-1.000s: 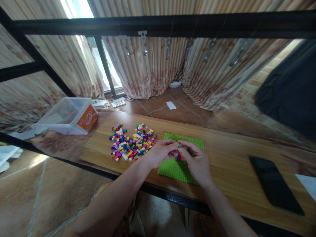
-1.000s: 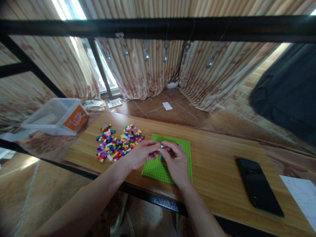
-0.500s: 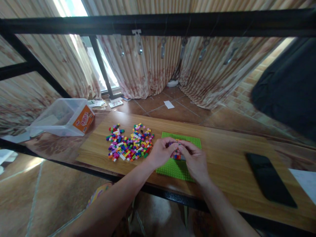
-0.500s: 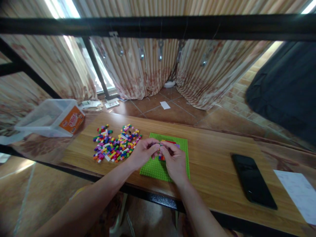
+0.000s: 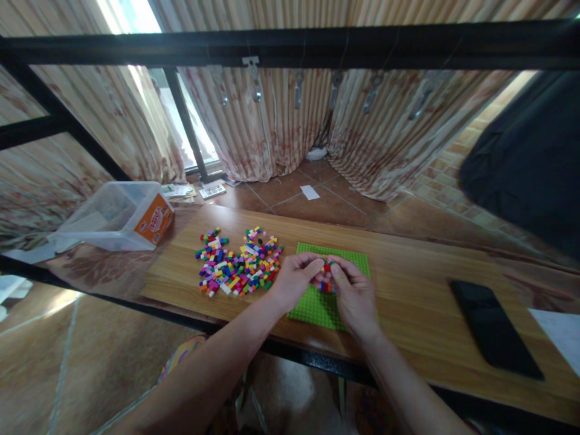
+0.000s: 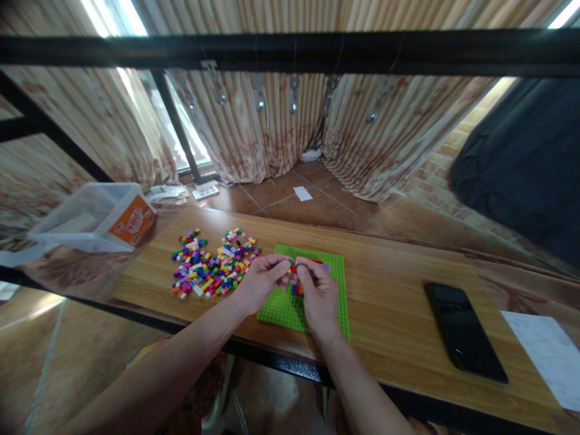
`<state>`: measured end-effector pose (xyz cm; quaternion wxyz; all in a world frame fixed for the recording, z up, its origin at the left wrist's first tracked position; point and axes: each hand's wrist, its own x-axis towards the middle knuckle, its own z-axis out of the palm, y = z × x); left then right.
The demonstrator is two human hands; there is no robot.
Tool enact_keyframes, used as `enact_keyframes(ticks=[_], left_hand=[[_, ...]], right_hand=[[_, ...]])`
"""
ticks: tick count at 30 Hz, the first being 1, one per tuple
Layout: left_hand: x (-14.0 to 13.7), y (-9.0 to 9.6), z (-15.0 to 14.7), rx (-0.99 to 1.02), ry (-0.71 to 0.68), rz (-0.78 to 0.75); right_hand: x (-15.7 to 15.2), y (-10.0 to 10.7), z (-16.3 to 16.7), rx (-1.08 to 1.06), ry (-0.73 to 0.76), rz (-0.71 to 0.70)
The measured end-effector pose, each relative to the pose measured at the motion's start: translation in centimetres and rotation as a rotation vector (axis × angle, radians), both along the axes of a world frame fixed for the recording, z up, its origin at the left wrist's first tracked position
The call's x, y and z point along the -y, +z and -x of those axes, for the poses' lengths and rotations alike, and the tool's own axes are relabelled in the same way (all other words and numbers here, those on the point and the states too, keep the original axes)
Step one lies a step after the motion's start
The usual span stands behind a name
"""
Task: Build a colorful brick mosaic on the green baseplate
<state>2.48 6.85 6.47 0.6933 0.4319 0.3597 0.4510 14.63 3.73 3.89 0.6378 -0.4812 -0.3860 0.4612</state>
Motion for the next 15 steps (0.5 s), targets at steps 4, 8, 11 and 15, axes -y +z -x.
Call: enact_keyframes(ticks=[4,8,11,15], left_hand=[[-0.2,0.1,0.2,-0.026,0.000,-0.027],[-0.3,0.1,0.5,-0.163,-0.034,-0.145],[-0.5,-0.1,0.7,-0.264,-0.045,-0.264],[-0.6,-0.3,0.8,-0.318,-0.059,-0.376]], right_hand=[[-0.2,0.6,0.1,-0.247,0.090,0.047],[-0.3,1.5,0.0,-0.403,0.157,0.179],[0.0,2.0,0.1,-0.390,0.178,0.249],[0.5,2.2,0.2,-0.364,0.201,0.276]])
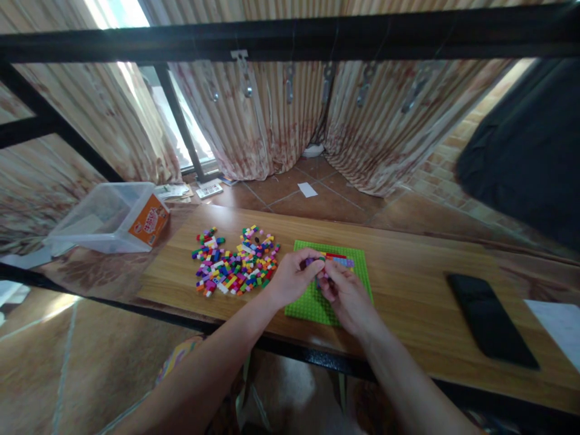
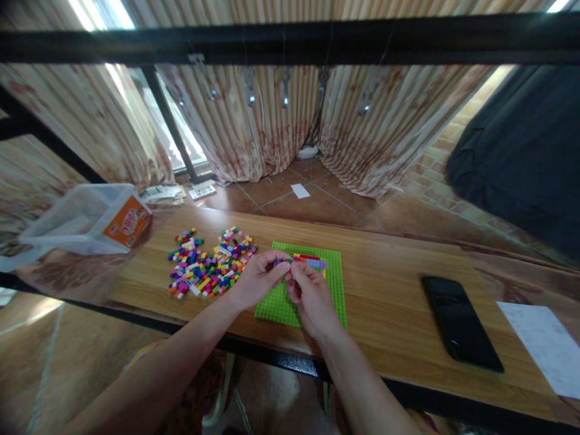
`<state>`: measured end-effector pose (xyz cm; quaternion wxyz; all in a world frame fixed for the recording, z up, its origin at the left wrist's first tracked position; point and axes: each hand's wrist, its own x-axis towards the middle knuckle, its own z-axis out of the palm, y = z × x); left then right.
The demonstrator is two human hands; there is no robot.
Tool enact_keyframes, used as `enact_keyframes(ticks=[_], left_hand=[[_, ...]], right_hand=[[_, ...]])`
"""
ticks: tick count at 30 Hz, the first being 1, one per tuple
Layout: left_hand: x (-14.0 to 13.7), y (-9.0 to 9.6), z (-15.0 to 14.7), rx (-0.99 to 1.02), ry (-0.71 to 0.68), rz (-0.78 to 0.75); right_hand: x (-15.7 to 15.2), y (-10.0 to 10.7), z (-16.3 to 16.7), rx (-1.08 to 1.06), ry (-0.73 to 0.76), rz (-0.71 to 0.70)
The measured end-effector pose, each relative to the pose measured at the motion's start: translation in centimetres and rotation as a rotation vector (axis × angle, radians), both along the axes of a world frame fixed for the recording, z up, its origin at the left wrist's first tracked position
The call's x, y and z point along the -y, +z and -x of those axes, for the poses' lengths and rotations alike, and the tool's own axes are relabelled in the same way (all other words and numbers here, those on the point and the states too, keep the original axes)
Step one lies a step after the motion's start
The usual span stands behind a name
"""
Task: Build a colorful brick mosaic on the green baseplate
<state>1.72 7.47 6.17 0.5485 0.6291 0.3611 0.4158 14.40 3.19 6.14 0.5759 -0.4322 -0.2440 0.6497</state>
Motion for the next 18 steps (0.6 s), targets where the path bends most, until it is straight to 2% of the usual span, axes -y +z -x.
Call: enact_keyframes(ticks=[10,18], left_hand=[[0.68,-0.23,-0.49,-0.046,0.053,-0.065],[0.95,0.15,0.06,-0.071,0.021,-0.154]], right_hand=[[-0.09,-0.13,-0.73,0.025,0.041,-0.008],[0.24,-0.16,-1.03,-0.050,0.061,0.042]])
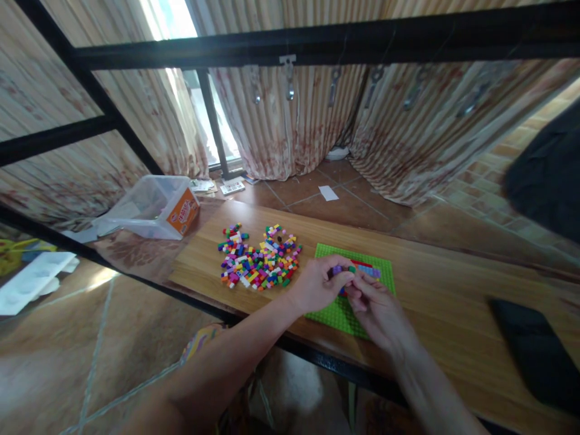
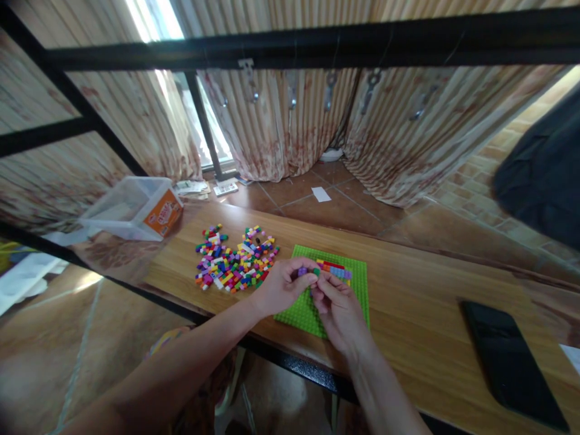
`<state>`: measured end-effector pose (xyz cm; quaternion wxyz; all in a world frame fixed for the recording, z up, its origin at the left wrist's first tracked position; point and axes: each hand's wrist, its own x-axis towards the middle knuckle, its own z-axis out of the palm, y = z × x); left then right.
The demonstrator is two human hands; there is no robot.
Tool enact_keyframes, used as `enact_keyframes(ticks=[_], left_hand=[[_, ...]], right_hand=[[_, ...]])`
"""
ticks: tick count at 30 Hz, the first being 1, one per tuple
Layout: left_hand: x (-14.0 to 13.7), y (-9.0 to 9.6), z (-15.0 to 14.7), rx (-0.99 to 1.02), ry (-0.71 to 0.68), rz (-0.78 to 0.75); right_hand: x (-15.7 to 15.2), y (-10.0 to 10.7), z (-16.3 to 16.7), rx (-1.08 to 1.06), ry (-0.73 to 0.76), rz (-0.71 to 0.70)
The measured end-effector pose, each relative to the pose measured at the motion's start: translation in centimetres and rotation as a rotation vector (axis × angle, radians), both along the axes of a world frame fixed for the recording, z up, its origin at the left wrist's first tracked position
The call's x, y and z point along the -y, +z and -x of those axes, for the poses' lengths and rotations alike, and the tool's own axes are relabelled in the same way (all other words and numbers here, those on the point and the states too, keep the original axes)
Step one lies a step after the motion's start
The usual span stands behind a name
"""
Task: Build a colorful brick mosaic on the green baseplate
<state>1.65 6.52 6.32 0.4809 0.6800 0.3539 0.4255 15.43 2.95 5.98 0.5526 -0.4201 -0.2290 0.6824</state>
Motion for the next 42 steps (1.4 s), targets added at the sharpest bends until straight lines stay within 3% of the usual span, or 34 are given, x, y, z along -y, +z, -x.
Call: enact_keyframes(ticks=[6,11,17,21,24,32,42], left_hand=[[0.5,0.0,0.7,-0.002,-0.019,0.000],[-0.6,0.5,3.5,-0.145,-0.041,-0.008],[-2.7,1.7,8.7,-0.718,0.132,0.007],[-3.0,1.1,9.5,-1.012,0.244,0.079],[-3.2,0.5,9.4,-1.081,0.293,0.097],[-3.2,0.9,10.2,-1.034,0.260,0.104],[-4.2,2.2,15.0,-0.968,0.443,0.146]], right_hand=[[0.3,0.0,0.1,-0.069,0.046,0.021],[0.3,0.1,1.7,0.081,0.039,0.032],[-3.2,-0.7,5.8,0.688,0.191,-0.216],[-6.9,-0.5,8.5,1.328,0.336,-0.398],[-8.5,-0.3,9.8,1.600,0.434,-0.497],[-9.6,-0.4,10.1,1.710,0.504,-0.543],[-13.1,-0.8,12.6,1.739,0.441,-0.560]])
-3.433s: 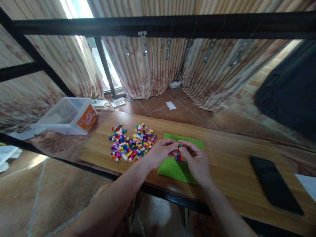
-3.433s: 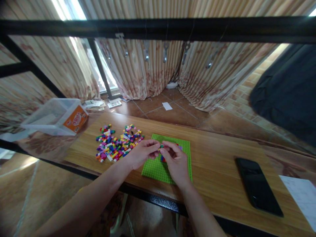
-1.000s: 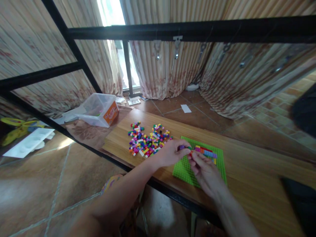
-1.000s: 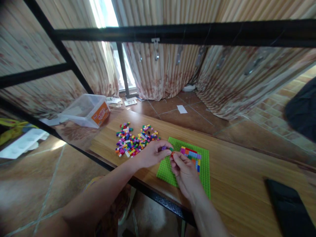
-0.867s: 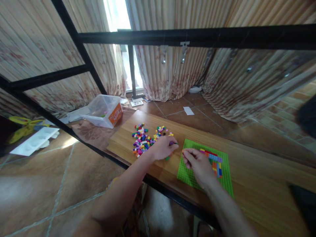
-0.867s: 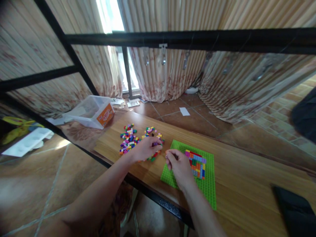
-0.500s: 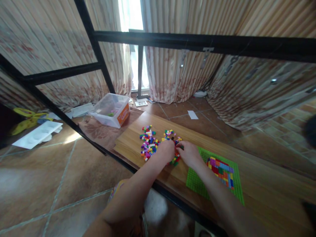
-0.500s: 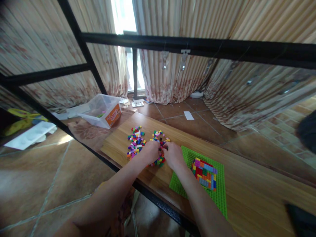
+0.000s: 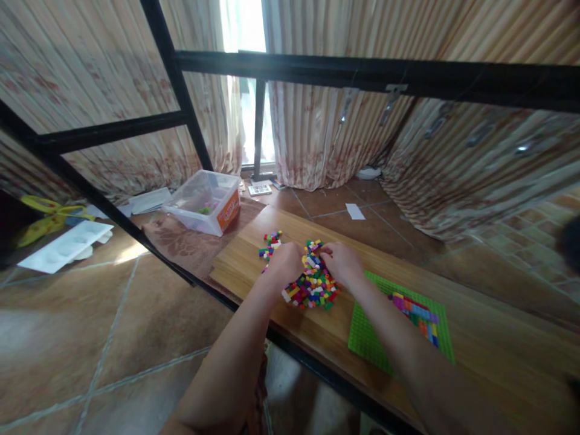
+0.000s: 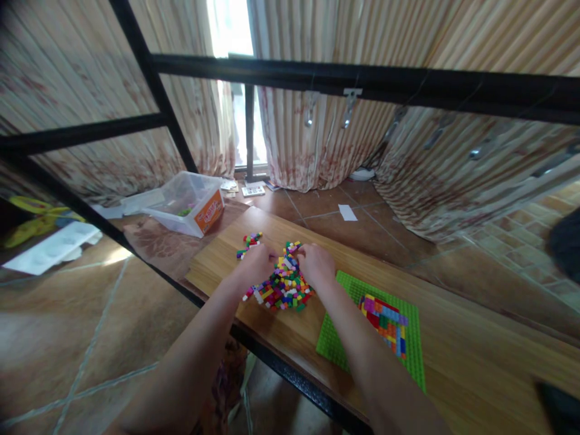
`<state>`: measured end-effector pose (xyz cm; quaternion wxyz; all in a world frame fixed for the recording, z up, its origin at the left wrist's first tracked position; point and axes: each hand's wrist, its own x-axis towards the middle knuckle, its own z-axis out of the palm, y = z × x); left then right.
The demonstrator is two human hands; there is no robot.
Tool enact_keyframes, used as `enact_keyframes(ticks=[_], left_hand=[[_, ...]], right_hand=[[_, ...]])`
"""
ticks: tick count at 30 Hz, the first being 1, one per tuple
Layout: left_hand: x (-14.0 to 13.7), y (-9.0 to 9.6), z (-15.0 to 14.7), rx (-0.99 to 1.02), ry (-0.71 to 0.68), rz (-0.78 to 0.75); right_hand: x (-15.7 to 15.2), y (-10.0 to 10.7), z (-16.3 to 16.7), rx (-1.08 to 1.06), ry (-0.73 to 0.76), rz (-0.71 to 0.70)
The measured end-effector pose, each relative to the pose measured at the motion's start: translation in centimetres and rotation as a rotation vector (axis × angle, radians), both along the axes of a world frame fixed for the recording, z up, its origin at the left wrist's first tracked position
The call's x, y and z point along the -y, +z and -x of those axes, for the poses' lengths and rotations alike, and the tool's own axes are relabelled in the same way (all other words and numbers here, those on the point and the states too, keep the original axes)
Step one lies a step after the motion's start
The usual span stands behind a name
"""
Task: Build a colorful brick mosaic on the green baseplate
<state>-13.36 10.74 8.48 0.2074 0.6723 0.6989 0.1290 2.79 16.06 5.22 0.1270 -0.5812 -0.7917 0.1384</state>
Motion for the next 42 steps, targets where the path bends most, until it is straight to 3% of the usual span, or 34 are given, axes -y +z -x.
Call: enact_keyframes(ticks=[5,9,10,14,19,21,24,32,37,42], left_hand=[[-1.2,-0.1,1.9,0.010,0.126,-0.003],[-1.3,-0.1,0.1,0.117,-0.020,-0.083],[-1.2,-0.1,-0.8,0.143,-0.071,-0.093],[-0.2,-0.1,-4.8,0.212,-0.243,-0.097],[1.2,-0.7,-9.2,0.287,-0.420,-0.064],[1.5,-1.0,-10.6,0.295,-0.460,-0.048],[1.5,-1.1,-12.3,0.291,-0.477,-0.027],[1.3,-1.3,-14.2,0.280,-0.451,-0.010],[1.4,-1.7,-14.2,0.275,-0.452,0.001],[1.5,-1.7,-14.3,0.261,-0.442,0.019]], right_hand=[[-0.1,0.4,0.8,-0.031,0.011,-0.007],[2.4,1.9,-0.6,-0.110,-0.008,-0.042],[3.6,2.2,-1.2,-0.221,0.015,-0.055],[8.9,2.3,-5.6,-0.524,0.005,-0.059],[12.5,0.2,-13.5,-0.778,-0.335,-0.028],[12.7,-0.7,-16.0,-0.846,-0.421,-0.009],[12.4,-1.4,-17.8,-0.766,-0.459,-0.068],[11.2,-1.6,-16.6,-0.569,-0.350,-0.286],[10.8,-3.3,-17.0,-0.600,-0.409,-0.220],[10.2,-4.3,-17.0,-0.766,-0.436,-0.135]])
